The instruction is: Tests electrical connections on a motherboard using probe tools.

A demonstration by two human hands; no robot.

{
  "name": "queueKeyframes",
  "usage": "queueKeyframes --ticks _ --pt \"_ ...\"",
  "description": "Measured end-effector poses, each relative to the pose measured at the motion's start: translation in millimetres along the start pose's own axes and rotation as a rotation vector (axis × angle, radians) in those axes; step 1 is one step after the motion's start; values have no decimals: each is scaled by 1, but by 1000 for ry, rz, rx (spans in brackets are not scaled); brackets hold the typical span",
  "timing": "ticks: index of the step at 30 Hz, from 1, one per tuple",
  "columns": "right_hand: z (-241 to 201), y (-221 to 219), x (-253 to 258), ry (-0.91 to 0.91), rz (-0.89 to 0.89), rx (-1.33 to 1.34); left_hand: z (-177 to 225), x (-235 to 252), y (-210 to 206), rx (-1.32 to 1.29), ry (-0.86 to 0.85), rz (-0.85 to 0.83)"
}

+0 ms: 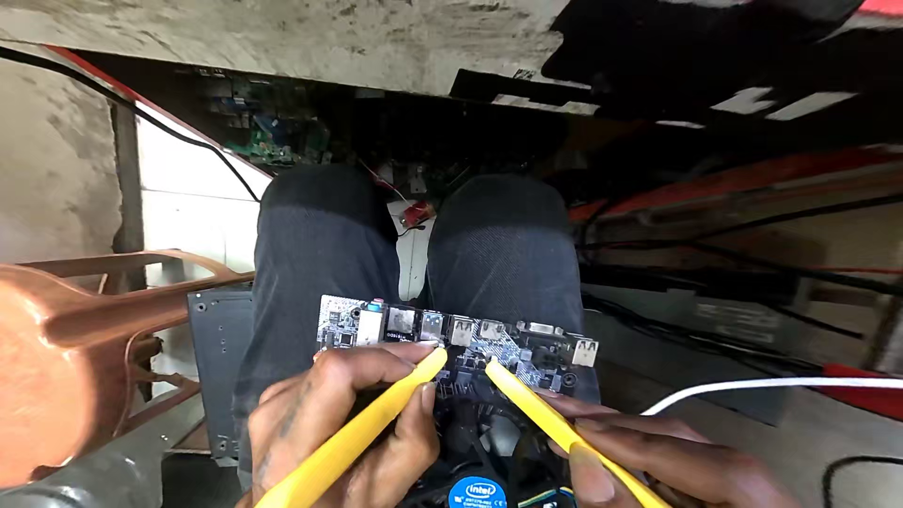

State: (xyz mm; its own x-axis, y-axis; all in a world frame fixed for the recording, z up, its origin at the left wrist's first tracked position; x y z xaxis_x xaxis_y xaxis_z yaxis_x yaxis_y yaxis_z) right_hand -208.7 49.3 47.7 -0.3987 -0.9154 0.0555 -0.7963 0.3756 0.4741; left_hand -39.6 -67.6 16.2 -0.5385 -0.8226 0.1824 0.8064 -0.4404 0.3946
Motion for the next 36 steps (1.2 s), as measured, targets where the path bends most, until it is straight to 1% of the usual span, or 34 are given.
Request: queueKeyframes --ticks 6,11,18,36 --pt "0 -1 1 -4 -4 -28 -1 -3 -1 -2 2 4" --pt "1 -1 0 -5 -11 2 -2 -4 0 -23 2 19" --pt "1 -1 0 -12 -12 7 -4 -4 -1 -55 54 -2" --pt "2 0 1 -18 -21 27 -3 -4 -1 -38 51 -7"
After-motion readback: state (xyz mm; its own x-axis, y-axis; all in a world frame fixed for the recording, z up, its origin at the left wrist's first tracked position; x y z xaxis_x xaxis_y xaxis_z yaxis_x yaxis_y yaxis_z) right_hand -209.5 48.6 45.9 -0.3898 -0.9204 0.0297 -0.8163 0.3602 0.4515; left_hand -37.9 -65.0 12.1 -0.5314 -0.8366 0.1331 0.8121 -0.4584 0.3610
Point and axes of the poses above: each hand's wrist, its own x-axis towards the middle knuckle, its own y-axis out of the back of the hand, z = x × y, the point moved 8 cm from there along x, towards the middle knuckle, and after that the axes turned 3 degrees about -z, right-handed, at the moved point
